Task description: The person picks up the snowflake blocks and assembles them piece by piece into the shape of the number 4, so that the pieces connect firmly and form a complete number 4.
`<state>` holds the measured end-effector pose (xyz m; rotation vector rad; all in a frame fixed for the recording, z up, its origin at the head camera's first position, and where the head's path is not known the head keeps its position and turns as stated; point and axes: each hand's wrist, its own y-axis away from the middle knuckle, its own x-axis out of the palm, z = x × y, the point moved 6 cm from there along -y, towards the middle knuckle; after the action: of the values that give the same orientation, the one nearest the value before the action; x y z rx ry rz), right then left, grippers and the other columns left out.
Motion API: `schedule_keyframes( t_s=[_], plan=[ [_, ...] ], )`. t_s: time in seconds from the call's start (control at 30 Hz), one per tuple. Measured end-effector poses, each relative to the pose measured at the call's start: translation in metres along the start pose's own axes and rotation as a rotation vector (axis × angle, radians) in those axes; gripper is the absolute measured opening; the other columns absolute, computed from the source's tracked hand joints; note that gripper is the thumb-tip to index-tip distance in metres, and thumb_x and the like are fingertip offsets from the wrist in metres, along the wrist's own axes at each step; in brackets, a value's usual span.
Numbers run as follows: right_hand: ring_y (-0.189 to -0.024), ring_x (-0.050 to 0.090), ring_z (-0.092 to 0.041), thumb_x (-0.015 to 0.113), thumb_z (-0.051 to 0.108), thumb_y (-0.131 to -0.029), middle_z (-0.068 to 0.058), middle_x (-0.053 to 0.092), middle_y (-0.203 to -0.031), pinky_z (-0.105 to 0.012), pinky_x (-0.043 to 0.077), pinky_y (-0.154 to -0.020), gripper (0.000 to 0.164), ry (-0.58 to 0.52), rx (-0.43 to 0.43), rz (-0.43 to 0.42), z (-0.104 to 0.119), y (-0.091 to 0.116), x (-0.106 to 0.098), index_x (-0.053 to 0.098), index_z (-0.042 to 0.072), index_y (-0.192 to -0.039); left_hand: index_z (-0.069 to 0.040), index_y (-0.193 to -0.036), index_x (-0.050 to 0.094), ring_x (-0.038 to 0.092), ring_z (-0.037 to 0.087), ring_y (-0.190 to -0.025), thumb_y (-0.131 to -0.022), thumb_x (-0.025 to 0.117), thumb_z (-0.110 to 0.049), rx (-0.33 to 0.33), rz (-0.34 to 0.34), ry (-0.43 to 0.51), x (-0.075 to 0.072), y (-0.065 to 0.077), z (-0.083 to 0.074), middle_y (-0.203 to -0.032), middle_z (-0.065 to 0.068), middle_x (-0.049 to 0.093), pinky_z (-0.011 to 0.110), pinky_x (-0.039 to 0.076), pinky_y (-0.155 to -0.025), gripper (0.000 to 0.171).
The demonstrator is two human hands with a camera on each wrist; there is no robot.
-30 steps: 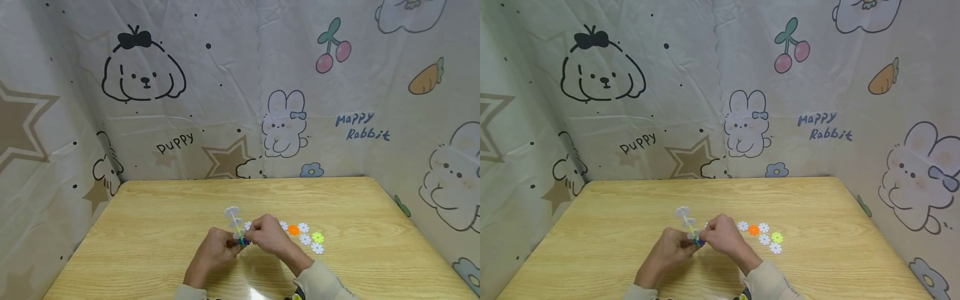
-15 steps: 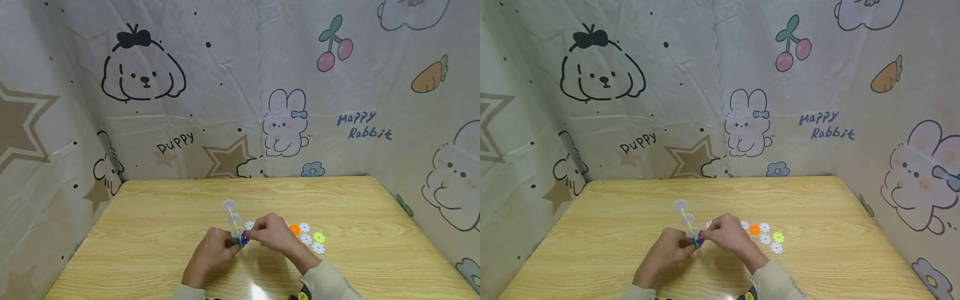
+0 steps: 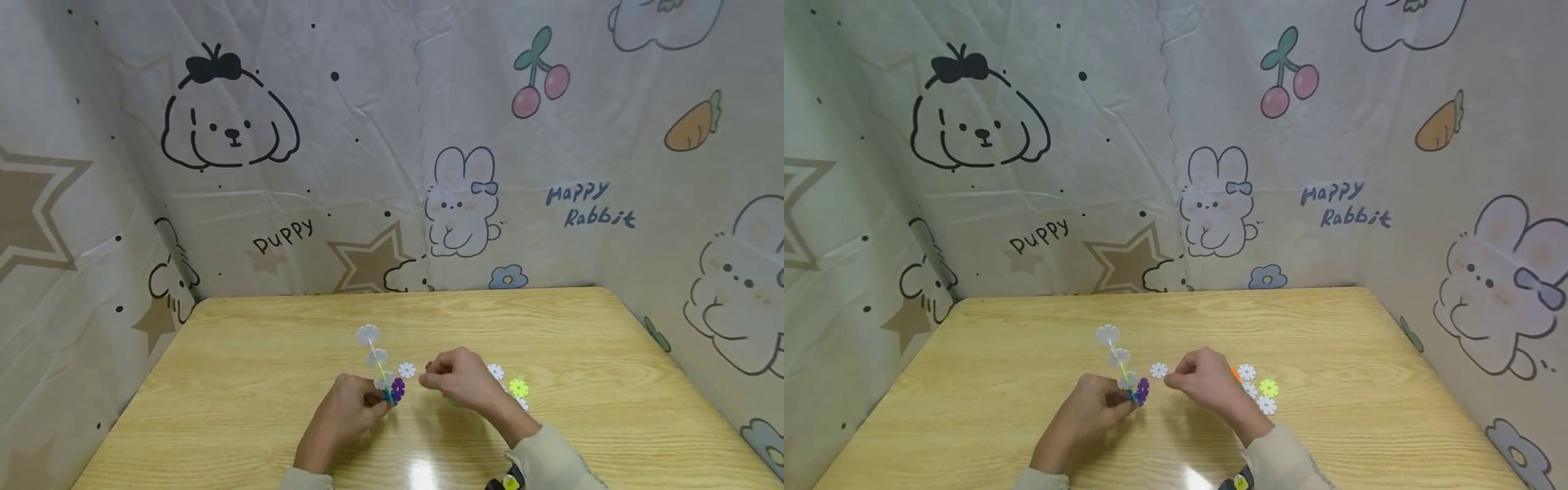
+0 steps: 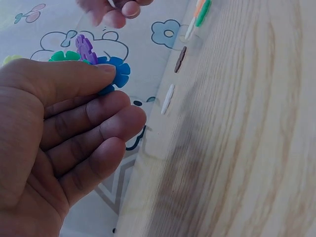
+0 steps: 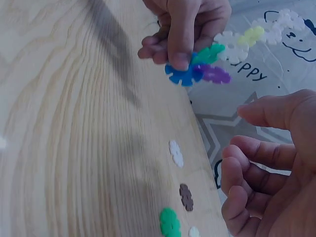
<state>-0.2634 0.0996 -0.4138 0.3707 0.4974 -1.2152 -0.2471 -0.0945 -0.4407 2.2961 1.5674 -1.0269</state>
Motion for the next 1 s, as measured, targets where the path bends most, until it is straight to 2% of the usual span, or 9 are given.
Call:
schedule_keyframes(
  t_s=[0.13,0.23,0.43,0.7,1.0],
  plan=[
    [-0.079,0.062,-0.017,0.075,0.023,-0.088,-0.001,0.069,-0.088,-0.034,0.052,-0.064,0.016,0.049,0.011,-0.017,-0.007,0.002,-0.004,0.073,0.008,-0.083,-0.003,-0.081,0.077,0.063,0.003,-0.064,-0.086,0.075,-0.006,0.017,-0.007,-0.007,0.0,0.001,0.0,-0.072,-0.004,0.07,0.022,0.054,-0.06,0.007],
    [-0.071,0.058,-0.015,0.076,0.023,-0.087,0.002,0.066,-0.08,-0.033,0.05,-0.061,0.015,0.083,0.024,-0.033,-0.011,0.003,-0.008,0.072,0.009,-0.082,-0.003,-0.082,0.078,0.063,0.002,-0.064,-0.086,0.075,-0.007,0.016,-0.01,-0.011,0.0,0.001,0.001,-0.073,-0.005,0.071,0.021,0.054,-0.061,0.006],
    [-0.068,0.059,-0.015,0.077,0.019,-0.084,0.002,0.066,-0.075,-0.033,0.051,-0.061,0.012,0.11,0.024,-0.048,-0.02,0.004,-0.012,0.071,0.009,-0.08,-0.003,-0.082,0.077,0.064,0.003,-0.066,-0.087,0.075,-0.008,0.013,-0.005,0.001,0.0,0.002,0.002,-0.074,-0.005,0.071,0.021,0.054,-0.062,0.008],
    [-0.073,0.06,-0.016,0.079,0.012,-0.08,0.0,0.067,-0.08,-0.034,0.052,-0.064,0.011,0.171,0.035,-0.068,-0.029,0.005,-0.015,0.071,0.005,-0.083,-0.006,-0.082,0.078,0.065,0.003,-0.065,-0.086,0.073,-0.004,0.014,-0.004,0.036,0.0,0.003,0.002,-0.074,-0.005,0.071,0.021,0.054,-0.061,0.006],
    [-0.078,0.06,-0.017,0.081,0.009,-0.075,-0.001,0.067,-0.083,-0.038,0.052,-0.07,0.019,0.24,0.08,-0.096,-0.04,0.006,-0.019,0.072,0.001,-0.089,-0.003,-0.08,0.078,0.062,0.002,-0.062,-0.085,0.076,-0.005,0.01,-0.005,0.016,0.0,0.0,0.002,-0.071,-0.005,0.07,0.021,0.053,-0.058,0.006]
  ],
)
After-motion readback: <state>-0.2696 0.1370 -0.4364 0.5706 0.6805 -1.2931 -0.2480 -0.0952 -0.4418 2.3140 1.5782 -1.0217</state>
